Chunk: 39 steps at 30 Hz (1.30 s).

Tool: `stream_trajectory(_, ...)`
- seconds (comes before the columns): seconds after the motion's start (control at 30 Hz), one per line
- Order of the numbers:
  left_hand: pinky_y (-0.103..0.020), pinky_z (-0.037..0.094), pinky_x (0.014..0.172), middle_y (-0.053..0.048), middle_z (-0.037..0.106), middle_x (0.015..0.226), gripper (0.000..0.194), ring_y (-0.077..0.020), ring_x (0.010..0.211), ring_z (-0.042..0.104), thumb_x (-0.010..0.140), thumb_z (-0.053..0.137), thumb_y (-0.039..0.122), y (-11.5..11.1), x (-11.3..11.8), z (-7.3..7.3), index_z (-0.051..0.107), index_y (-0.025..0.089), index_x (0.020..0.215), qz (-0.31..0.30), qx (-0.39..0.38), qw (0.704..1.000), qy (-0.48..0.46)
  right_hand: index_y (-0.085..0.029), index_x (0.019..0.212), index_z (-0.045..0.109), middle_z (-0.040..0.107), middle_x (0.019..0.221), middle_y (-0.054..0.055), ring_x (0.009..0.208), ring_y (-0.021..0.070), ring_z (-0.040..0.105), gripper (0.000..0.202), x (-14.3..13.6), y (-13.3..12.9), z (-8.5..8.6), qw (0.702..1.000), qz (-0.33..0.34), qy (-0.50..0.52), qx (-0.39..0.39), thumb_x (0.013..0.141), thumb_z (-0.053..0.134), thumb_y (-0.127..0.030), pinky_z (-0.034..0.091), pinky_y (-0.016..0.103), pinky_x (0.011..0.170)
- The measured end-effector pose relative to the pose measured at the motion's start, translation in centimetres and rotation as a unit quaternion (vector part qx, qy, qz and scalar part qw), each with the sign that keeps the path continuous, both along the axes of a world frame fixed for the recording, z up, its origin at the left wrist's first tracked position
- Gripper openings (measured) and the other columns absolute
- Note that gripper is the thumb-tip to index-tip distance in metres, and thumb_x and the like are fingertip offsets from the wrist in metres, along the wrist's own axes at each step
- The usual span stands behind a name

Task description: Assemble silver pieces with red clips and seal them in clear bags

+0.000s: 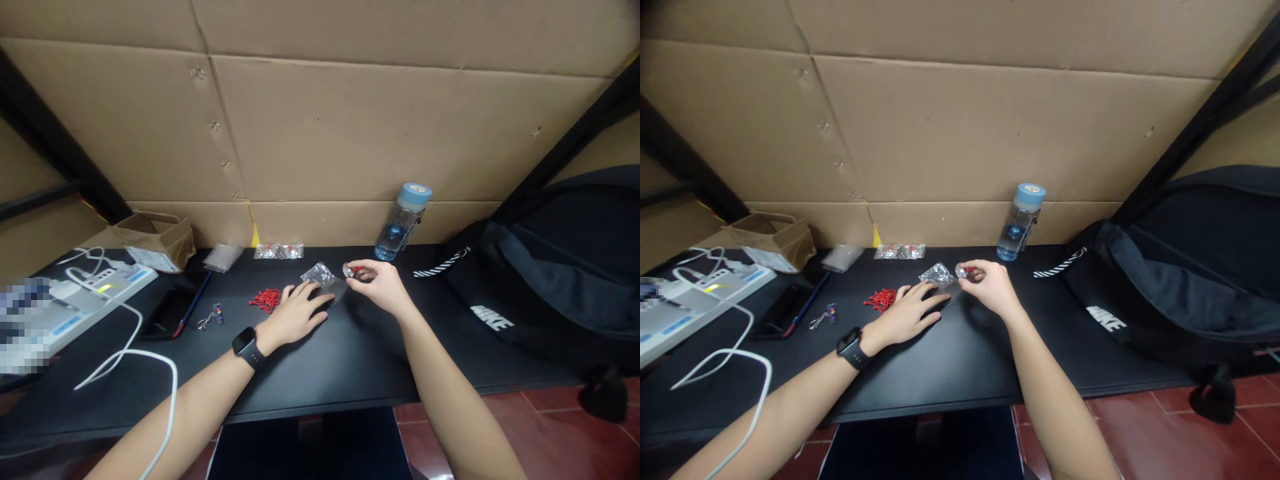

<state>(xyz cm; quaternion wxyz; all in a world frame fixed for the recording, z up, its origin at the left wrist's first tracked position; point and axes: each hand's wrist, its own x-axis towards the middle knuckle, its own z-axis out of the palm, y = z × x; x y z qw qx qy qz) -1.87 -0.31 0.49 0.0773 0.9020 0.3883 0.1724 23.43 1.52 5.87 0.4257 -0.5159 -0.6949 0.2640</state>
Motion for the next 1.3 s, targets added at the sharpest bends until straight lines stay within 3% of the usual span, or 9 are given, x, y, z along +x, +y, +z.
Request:
stream_trajectory(0.2, -0.057, 0.032, 0.109, -0.009, 0.041, 0.154, 0.043, -0.0370, 0.144, 0.032, 0.104, 0.044, 0.049, -0.3, 0.2, -0.3, 0.051, 0.041, 0.146, 0.009, 0.013, 0.999, 0.034, -0.021, 0.095, 0.079, 0.076, 0.077, 0.002, 0.068, 0.0167, 0.068, 0.024, -0.2, -0.3, -0.1, 0.980, 0.037, -0.192, -0.022, 0.072, 0.073, -0.020, 0.051, 0.025, 0.066)
stream_trajectory(0.47, -0.059, 0.032, 0.110, -0.009, 0.037, 0.158, 0.046, -0.0379, 0.143, 0.032, 0.104, 0.043, 0.051, -0.6, 0.2, -0.5, 0.047, 0.043, 0.149, 0.016, 0.024, 0.998, 0.049, -0.019, 0.082, 0.075, 0.073, 0.078, 0.006, 0.072, 0.0194, 0.068, 0.011, -2.3, 0.0, -2.4, 0.961, 0.020, -0.274, -0.015, 0.072, 0.070, -0.018, 0.047, 0.026, 0.069)
stream_trajectory(0.63, -0.059, 0.032, 0.110, -0.009, 0.037, 0.158, 0.046, -0.0378, 0.143, 0.033, 0.104, 0.042, 0.051, -0.6, 0.2, -0.5, 0.048, 0.042, 0.149, 0.016, 0.025, 0.999, 0.045, -0.017, 0.085, 0.075, 0.071, 0.090, 0.009, 0.078, 0.0194, 0.067, 0.012, -2.2, 0.1, -2.6, 0.960, 0.025, -0.280, 0.003, 0.073, 0.075, -0.019, 0.048, 0.027, 0.072)
stream_trajectory(0.77, -0.059, 0.033, 0.109, -0.008, 0.037, 0.158, 0.046, -0.0378, 0.143, 0.033, 0.104, 0.043, 0.051, -0.6, 0.2, -0.6, 0.047, 0.044, 0.149, 0.019, 0.027, 0.998, 0.046, -0.022, 0.094, 0.075, 0.072, 0.085, 0.004, 0.076, 0.0193, 0.067, 0.021, -2.1, 0.0, -2.3, 0.958, 0.006, -0.287, -0.023, 0.074, 0.080, -0.024, 0.046, 0.026, 0.069)
stream_trajectory(0.9, -0.060, 0.032, 0.109, -0.009, 0.037, 0.158, 0.046, -0.0374, 0.143, 0.033, 0.104, 0.043, 0.050, -0.6, 0.2, -0.7, 0.046, 0.044, 0.150, 0.018, 0.028, 0.998, 0.052, -0.021, 0.089, 0.075, 0.074, 0.081, 0.004, 0.075, 0.0198, 0.069, 0.017, -2.1, 0.2, -2.4, 0.960, 0.001, -0.277, -0.042, 0.074, 0.083, -0.026, 0.047, 0.026, 0.068)
stream_trajectory(1.07, -0.060, 0.033, 0.109, -0.009, 0.037, 0.158, 0.046, -0.0375, 0.143, 0.033, 0.104, 0.043, 0.051, -0.7, 0.2, -0.6, 0.047, 0.043, 0.149, 0.017, 0.026, 0.998, 0.051, -0.018, 0.086, 0.078, 0.077, 0.084, 0.007, 0.076, 0.0203, 0.070, 0.010, -1.6, 0.4, -2.5, 0.964, 0.056, -0.261, -0.012, 0.076, 0.077, -0.017, 0.050, 0.026, 0.070)
stream_trajectory(1.3, -0.061, 0.032, 0.110, -0.009, 0.037, 0.158, 0.046, -0.0371, 0.144, 0.032, 0.104, 0.043, 0.050, -0.6, 0.2, -0.5, 0.047, 0.043, 0.149, 0.016, 0.016, 0.999, 0.046, -0.018, 0.090, 0.080, 0.078, 0.100, 0.008, 0.084, 0.0195, 0.072, 0.020, -1.5, 0.5, -3.3, 0.968, 0.111, -0.225, 0.012, 0.079, 0.067, -0.008, 0.054, 0.026, 0.078)
